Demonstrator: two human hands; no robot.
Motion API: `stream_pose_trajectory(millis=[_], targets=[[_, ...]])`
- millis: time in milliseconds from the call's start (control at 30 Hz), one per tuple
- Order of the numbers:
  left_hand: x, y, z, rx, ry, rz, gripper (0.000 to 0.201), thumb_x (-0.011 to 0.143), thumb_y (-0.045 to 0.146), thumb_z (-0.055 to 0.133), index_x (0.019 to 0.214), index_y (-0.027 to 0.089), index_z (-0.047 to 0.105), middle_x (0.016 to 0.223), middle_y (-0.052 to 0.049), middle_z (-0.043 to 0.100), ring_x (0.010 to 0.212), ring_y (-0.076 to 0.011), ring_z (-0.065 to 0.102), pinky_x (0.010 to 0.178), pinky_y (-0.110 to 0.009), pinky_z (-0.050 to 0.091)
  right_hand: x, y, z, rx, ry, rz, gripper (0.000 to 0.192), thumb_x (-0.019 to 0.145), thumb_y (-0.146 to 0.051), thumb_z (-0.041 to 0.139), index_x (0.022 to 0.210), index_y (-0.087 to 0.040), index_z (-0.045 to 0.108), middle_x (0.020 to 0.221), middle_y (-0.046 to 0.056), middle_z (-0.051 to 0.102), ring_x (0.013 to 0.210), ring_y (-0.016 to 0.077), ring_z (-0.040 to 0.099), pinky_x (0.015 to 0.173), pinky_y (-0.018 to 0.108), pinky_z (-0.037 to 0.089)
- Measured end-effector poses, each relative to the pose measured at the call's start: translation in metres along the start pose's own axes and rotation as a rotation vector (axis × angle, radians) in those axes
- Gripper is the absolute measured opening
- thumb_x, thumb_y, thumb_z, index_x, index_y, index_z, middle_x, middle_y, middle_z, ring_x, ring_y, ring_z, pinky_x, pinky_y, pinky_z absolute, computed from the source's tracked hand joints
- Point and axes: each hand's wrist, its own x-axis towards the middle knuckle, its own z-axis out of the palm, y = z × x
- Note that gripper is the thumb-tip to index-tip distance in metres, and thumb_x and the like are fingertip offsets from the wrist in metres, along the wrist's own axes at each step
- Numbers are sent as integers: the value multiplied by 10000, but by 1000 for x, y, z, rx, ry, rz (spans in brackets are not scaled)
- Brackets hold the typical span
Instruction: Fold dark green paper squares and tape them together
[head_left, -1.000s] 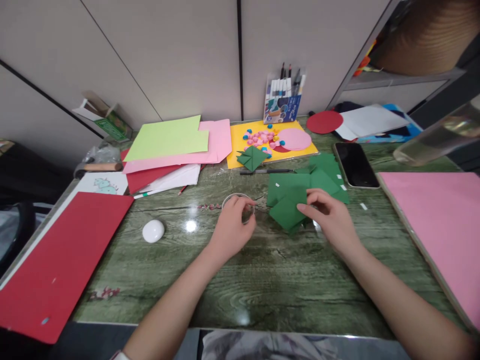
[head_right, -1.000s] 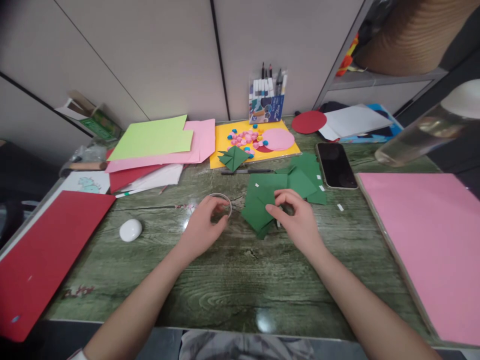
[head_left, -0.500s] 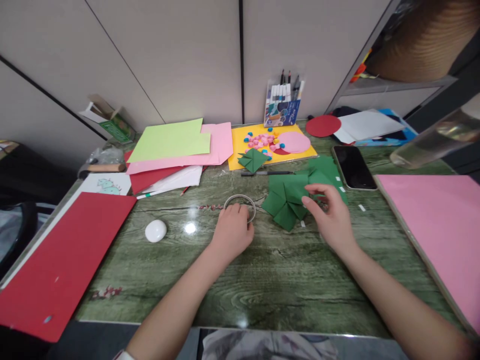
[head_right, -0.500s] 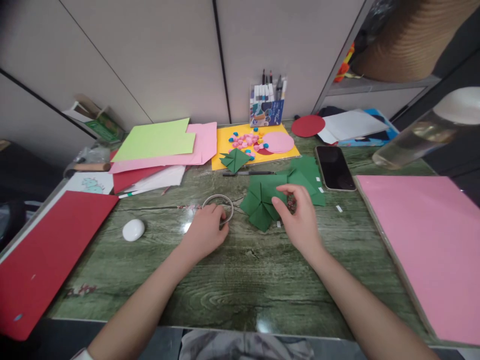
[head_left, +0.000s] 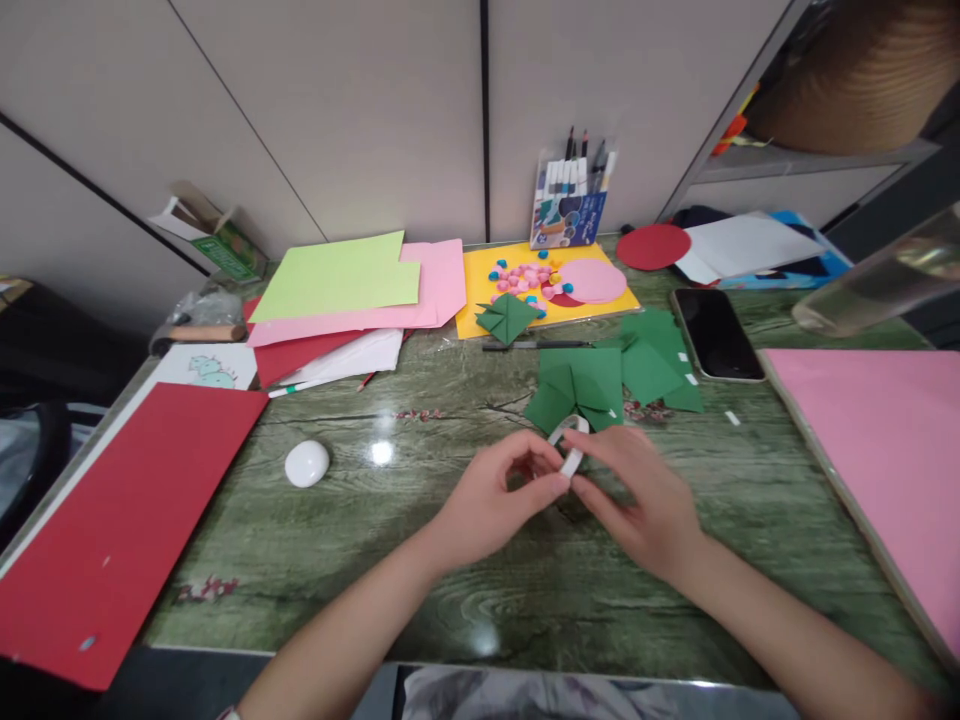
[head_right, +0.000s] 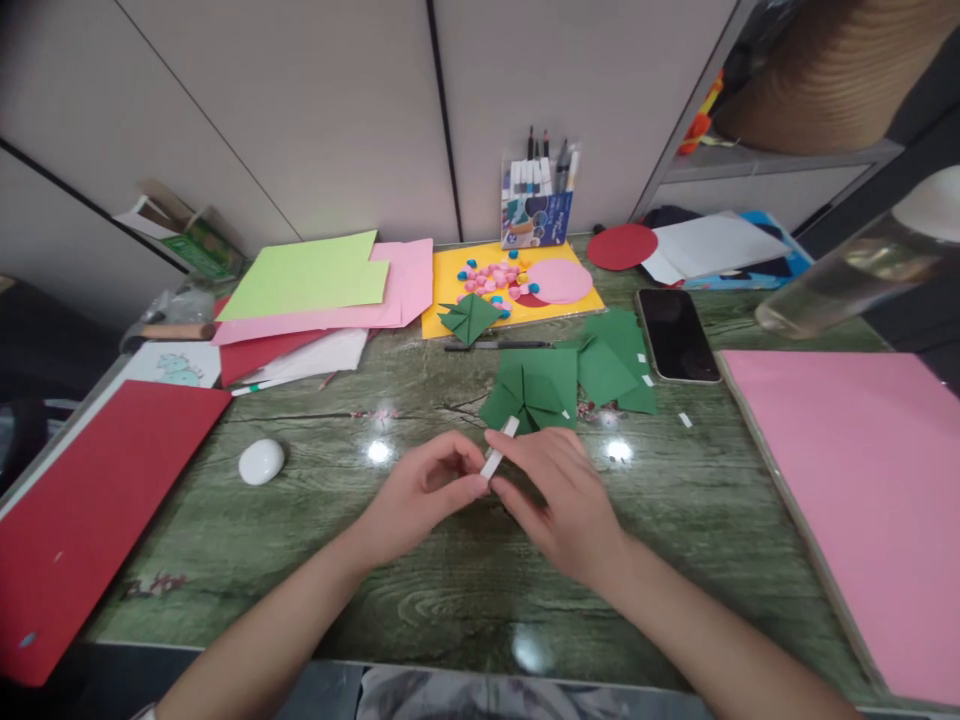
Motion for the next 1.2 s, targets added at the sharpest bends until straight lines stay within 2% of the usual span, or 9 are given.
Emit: stream_pose_trajectory(millis=[67, 167, 300, 433, 633, 800, 933, 1200], targets=[[0, 0, 1, -49, -15, 2, 104, 756, 254, 617, 814, 184, 567, 757, -2, 552, 708, -121, 503, 669, -249, 411, -1, 0, -1, 6, 8, -12, 449, 801, -153, 555, 1223, -279, 472, 980, 44, 656, 866, 206, 605, 795, 389, 427], [1, -3, 2, -7, 49, 32, 132, 707, 210, 665, 817, 182, 598, 774, -13, 587, 726, -135, 523, 695, -266, 421, -1, -1, -4, 53, 17, 40, 487, 803, -157, 553, 1259, -296, 450, 1011, 44, 651, 900, 216, 598, 827, 409, 423], [4, -7, 0, 70, 170, 63, 142, 680, 206, 693, 788, 179, 604, 751, -11, 605, 714, -139, 537, 680, -263, 419, -2, -2, -7, 173, 39, 186, 442, 811, -178, 562, 1222, -318, 482, 1026, 34, 635, 942, 208, 574, 835, 394, 434], [7, -8, -1, 97, 212, 76, 137, 673, 198, 703, 773, 177, 612, 734, -3, 613, 696, -130, 539, 664, -249, 415, -1, 0, -6, 269, 58, 321, 369, 823, -203, 559, 1169, -326, 518, 996, 24, 626, 932, 188, 577, 821, 362, 454], [6, -11, 1, 118, 243, 43, 173, 694, 191, 687, 863, 183, 651, 767, -5, 646, 700, -123, 549, 657, -240, 417, 3, -1, -5, 219, 52, 256, 210, 798, -185, 588, 983, -283, 605, 955, 12, 644, 935, 181, 577, 826, 344, 454], [5, -14, 2, 94, 221, 41, 311, 712, 204, 671, 1022, 205, 642, 893, -31, 687, 786, -148, 600, 718, -264, 460, 2, -3, -3, 245, -19, 290, 268, 807, -204, 578, 1060, -289, 596, 1027, 10, 656, 971, 178, 588, 838, 334, 470], [5, -16, 1, 143, 179, 67, 436, 720, 155, 651, 1147, 225, 596, 875, -23, 701, 766, -139, 612, 757, -276, 477, 1, 0, -3, 292, -14, 325, 288, 812, -198, 571, 1081, -296, 598, 1065, 13, 650, 978, 173, 595, 853, 333, 475], [3, -21, 1, 405, 292, 206, 386, 744, 151, 635, 1124, 221, 623, 807, -13, 698, 717, -130, 595, 714, -263, 485, 0, 2, -3, 379, -42, 311, 280, 814, -173, 571, 1042, -323, 630, 1102, 1, 635, 1032, 164, 575, 893, 330, 454]])
